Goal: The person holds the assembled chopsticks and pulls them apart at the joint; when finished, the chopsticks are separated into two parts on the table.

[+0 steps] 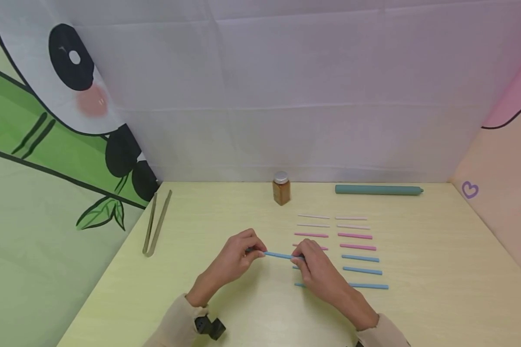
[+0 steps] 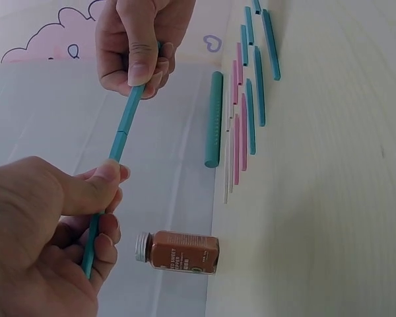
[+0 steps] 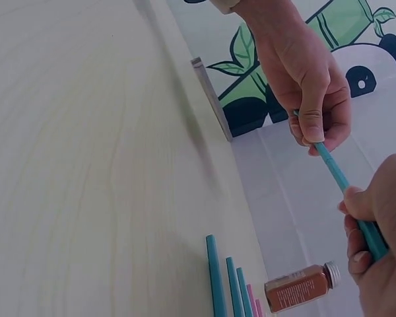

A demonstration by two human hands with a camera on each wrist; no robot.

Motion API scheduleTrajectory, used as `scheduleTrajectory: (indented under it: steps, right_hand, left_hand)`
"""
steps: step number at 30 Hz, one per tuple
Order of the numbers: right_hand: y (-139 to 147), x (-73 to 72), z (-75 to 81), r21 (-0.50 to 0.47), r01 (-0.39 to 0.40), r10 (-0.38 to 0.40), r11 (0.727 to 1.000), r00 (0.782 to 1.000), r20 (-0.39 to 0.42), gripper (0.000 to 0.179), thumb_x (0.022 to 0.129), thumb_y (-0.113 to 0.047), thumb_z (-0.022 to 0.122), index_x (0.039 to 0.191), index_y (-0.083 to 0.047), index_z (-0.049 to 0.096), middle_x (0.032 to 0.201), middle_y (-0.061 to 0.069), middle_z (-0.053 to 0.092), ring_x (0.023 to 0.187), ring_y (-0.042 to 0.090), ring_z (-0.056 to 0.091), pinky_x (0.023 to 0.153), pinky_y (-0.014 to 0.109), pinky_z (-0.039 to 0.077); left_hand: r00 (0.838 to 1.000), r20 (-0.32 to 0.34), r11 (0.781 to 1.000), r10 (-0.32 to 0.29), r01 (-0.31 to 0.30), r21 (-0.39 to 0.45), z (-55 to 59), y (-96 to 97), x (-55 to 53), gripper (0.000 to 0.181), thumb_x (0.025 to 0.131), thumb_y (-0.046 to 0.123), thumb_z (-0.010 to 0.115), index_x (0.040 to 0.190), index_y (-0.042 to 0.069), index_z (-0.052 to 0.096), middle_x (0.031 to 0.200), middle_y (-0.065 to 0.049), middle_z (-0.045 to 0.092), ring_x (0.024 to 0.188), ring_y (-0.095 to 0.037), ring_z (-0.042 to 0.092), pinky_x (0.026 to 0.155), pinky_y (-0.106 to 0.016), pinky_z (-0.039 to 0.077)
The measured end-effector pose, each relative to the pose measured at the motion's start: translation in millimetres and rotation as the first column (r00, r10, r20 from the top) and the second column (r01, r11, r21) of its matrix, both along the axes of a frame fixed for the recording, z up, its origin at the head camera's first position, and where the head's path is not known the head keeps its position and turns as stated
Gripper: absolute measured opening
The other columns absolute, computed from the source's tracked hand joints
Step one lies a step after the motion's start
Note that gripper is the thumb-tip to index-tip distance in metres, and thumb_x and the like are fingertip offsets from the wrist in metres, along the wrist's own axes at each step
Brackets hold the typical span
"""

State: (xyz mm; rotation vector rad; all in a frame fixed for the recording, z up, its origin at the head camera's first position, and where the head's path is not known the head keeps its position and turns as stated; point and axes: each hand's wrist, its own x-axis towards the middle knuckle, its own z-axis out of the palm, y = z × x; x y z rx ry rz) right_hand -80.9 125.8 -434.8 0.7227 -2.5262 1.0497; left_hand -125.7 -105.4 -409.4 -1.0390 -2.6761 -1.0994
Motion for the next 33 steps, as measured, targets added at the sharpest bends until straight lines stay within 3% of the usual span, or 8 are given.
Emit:
scheduleTrajectory:
  steps: [11, 20, 25, 33]
  right_hand:
    - [1.7, 1.7, 0.1, -0.023, 0.004, -0.005, 1.0, 0.999, -0.052, 0.016, 0.088, 0.002, 0.063, 0.092, -0.011, 0.054, 0.086, -0.01, 0.05, 0.076, -0.001, 0.041, 0.064, 0.018, 0.042]
    - [4.7, 3.0, 0.3, -0.027, -0.01, 0.009, 1.0, 0.999, -0.043, 0.015, 0.089, 0.001, 0.062, 0.093, -0.012, 0.055, 0.085, -0.01, 0.05, 0.075, -0.001, 0.042, 0.063, 0.018, 0.043]
    - [6.9, 3.8, 2.0, -0.025, -0.025, 0.024, 0.999, 0.999, -0.032, 0.015, 0.09, -0.001, 0.063, 0.093, -0.014, 0.056, 0.085, -0.012, 0.051, 0.076, -0.001, 0.043, 0.064, 0.018, 0.044]
    - [5.5, 3.2, 5.9, 0.061, 0.018, -0.016, 0.998, 0.999, -0.041, 0.014, 0.088, -0.012, 0.068, 0.096, -0.02, 0.06, 0.093, -0.015, 0.055, 0.085, -0.001, 0.049, 0.071, 0.02, 0.049]
  left_hand:
    - [0.999, -0.039, 0.999, 0.01, -0.009, 0.031, -0.2, 0.0, 2.2, 0.005, 0.09, 0.009, 0.065, 0.087, 0.01, 0.069, 0.083, 0.004, 0.053, 0.07, -0.006, 0.048, 0.062, -0.017, 0.045]
    - [0.999, -0.039, 1.0, 0.002, -0.002, 0.007, 0.6, -0.7, 4.2, 0.005, 0.091, 0.01, 0.065, 0.088, 0.01, 0.069, 0.083, 0.003, 0.053, 0.069, -0.005, 0.047, 0.062, -0.016, 0.044]
    - [0.999, -0.042, 0.998, 0.004, -0.006, -0.06, 2.6, -1.5, 6.5, 0.007, 0.092, 0.015, 0.064, 0.091, 0.011, 0.069, 0.083, 0.004, 0.053, 0.071, -0.004, 0.049, 0.065, -0.015, 0.046]
    - [0.994, -0.098, 0.978, -0.046, 0.024, -0.209, 7.4, 0.0, 6.2, 0.007, 0.092, 0.017, 0.065, 0.096, 0.012, 0.067, 0.086, 0.004, 0.051, 0.078, -0.005, 0.054, 0.07, -0.015, 0.046]
